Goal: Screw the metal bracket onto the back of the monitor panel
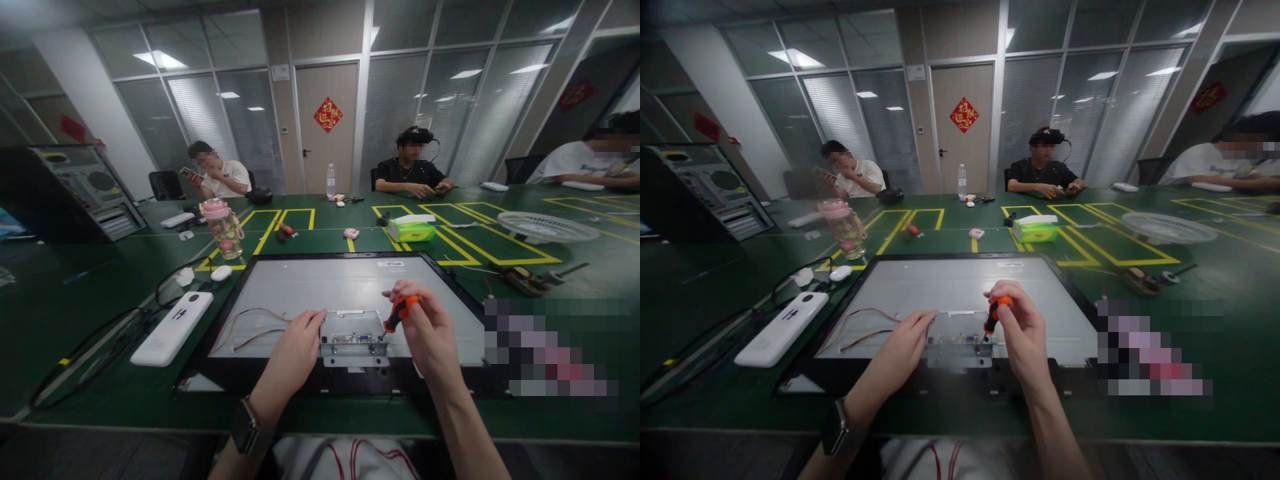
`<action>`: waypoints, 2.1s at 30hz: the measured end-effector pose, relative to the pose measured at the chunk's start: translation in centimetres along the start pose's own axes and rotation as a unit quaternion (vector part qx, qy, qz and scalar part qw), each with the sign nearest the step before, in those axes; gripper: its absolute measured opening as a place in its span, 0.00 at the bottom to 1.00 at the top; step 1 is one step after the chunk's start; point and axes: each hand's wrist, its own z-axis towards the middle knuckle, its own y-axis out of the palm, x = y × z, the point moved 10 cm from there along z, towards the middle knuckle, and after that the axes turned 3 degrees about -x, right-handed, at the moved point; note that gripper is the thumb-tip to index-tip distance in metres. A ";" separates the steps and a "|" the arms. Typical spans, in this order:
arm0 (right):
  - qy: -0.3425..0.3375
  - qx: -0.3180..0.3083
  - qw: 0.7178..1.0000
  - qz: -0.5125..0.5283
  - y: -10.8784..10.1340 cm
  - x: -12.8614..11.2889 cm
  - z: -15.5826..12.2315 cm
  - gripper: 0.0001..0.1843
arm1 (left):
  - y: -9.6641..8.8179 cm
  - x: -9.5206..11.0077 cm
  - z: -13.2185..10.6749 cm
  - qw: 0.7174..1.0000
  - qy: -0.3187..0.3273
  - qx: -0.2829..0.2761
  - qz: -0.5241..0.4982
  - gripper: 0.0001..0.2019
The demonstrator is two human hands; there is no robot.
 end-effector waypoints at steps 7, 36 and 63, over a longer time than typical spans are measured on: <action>0.014 0.024 0.999 -0.039 -0.7 0.4 -0.4 0.10 | 0.0 -0.1 0.0 1.000 -0.003 0.001 -0.002 0.24; -0.033 0.026 0.969 -0.245 -0.1 -2.9 -0.5 0.15 | -0.2 0.0 -0.1 1.000 0.000 0.011 0.003 0.24; -0.004 -0.039 0.976 -0.212 0.4 -2.7 -0.8 0.19 | -0.1 0.0 0.0 1.000 0.004 0.007 0.001 0.24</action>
